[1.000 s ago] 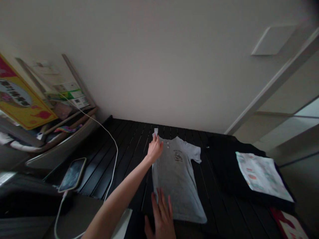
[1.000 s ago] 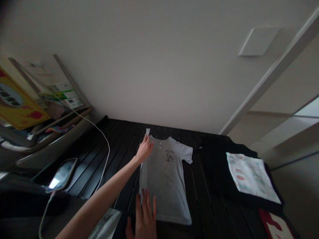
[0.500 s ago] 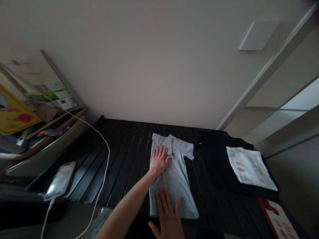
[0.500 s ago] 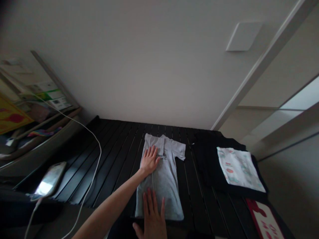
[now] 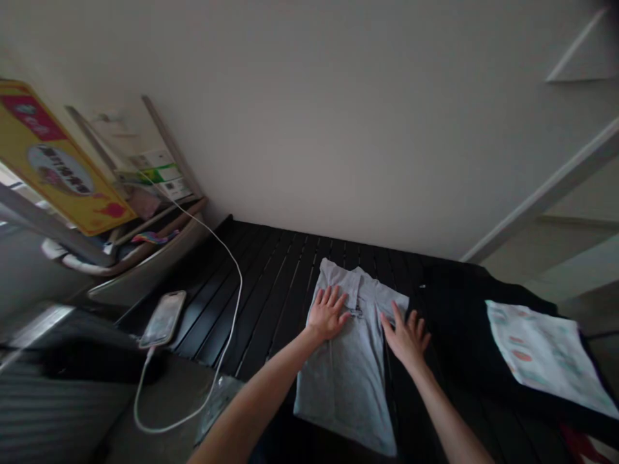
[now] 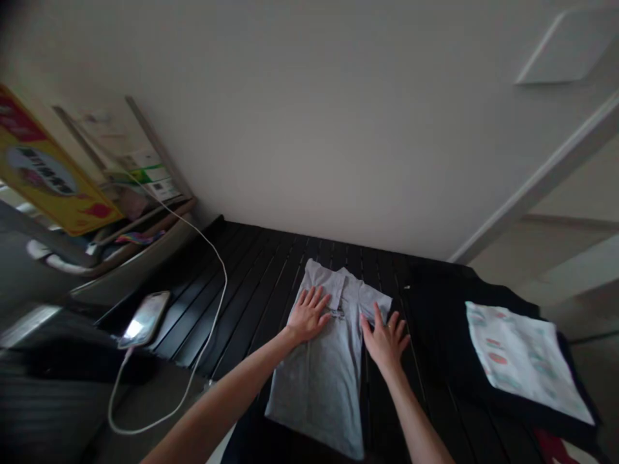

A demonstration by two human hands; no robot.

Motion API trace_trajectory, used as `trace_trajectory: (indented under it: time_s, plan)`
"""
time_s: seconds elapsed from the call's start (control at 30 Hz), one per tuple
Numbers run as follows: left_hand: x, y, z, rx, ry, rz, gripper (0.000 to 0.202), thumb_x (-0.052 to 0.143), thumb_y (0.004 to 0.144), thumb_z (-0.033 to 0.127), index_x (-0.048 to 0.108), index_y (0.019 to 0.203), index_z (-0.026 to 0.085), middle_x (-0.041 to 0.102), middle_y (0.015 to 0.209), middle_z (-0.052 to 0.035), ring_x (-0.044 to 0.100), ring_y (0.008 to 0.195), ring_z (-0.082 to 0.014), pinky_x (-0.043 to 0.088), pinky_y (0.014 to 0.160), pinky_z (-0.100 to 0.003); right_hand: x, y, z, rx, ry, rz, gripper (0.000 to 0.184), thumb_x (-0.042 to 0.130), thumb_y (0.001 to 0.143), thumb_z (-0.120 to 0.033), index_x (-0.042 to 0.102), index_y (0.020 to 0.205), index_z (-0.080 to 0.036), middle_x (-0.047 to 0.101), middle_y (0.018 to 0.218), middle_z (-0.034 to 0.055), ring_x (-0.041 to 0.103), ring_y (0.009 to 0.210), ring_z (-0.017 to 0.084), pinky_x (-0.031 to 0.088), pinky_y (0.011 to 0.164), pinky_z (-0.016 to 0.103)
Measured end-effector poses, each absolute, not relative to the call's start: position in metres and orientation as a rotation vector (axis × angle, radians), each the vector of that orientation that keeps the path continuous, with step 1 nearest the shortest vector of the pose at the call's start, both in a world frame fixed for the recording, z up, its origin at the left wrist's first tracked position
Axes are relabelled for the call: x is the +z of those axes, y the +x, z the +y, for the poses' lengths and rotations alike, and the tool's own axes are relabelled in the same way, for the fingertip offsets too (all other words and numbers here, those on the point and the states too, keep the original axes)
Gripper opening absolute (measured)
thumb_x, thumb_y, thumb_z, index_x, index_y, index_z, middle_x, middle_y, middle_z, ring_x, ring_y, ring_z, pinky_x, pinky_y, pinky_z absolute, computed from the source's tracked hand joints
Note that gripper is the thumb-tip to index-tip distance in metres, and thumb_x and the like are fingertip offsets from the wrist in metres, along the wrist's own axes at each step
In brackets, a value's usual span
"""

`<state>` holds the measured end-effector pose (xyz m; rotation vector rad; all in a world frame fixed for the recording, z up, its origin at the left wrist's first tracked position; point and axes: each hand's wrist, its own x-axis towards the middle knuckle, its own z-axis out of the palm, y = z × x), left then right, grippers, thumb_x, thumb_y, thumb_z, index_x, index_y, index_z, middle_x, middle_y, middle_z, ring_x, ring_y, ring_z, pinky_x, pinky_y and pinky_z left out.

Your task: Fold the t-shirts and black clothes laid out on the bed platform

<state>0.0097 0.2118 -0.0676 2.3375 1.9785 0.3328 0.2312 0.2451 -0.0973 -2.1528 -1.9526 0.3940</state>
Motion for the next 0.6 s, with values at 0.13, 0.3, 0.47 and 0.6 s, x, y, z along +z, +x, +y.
trace_trajectory:
  time_s: [0.13, 0.3, 0.47, 0.6]
  plan:
    - [-0.053, 0.035, 0.186, 0.369, 2.273, 2.009, 0.054, 0.03, 0.097, 0.043, 0.031, 0.145, 0.019, 0.025, 0.155, -0.0101, 0.015, 0.144, -0.0293, 0.017, 0.115, -0.054, -0.119, 0.236, 0.25, 0.432, -2.114, -2.11, 0.065, 0.021, 0.09, -0.061, 0.023, 0.148, -0.033, 0.016, 0.157, 0.0139, 0.009, 0.144, 0.034, 0.009, 0.106, 0.067]
    - [-0.05, 0.096, 0.111, 0.408, 2.276, 1.696, 0.047, 0.031, 0.096, 0.045, 0.047, 0.134, 0.023, 0.049, 0.139, -0.0108, 0.036, 0.133, -0.0325, 0.019, 0.108, -0.07, -0.126, 0.246, 0.257, 0.543, -2.1, -2.088, 0.064, 0.018, 0.089, -0.056, 0.025, 0.148, -0.031, 0.021, 0.155, 0.0131, 0.013, 0.144, 0.031, 0.013, 0.107, 0.065]
    - [-0.055, 0.134, 0.067, 0.414, 2.158, 1.698, 0.057, 0.04, 0.09, 0.057, 0.044, 0.139, 0.028, 0.024, 0.154, -0.0151, 0.019, 0.14, -0.0439, 0.023, 0.102, -0.075, -0.134, 0.262, 0.269, 0.6, -2.094, -2.095, 0.064, 0.024, 0.085, -0.046, 0.031, 0.146, -0.028, 0.032, 0.151, 0.0098, 0.014, 0.143, 0.033, 0.019, 0.106, 0.063]
    - [-0.058, 0.146, 0.066, 0.349, 2.077, 1.761, 0.064, 0.046, 0.088, 0.052, 0.045, 0.14, 0.014, 0.029, 0.15, -0.023, 0.026, 0.139, -0.0407, 0.023, 0.106, -0.072, -0.141, 0.262, 0.274, 0.414, -1.921, -2.098, 0.069, 0.031, 0.081, -0.045, 0.032, 0.145, -0.018, 0.04, 0.143, 0.0172, 0.033, 0.135, 0.037, 0.031, 0.104, 0.059]
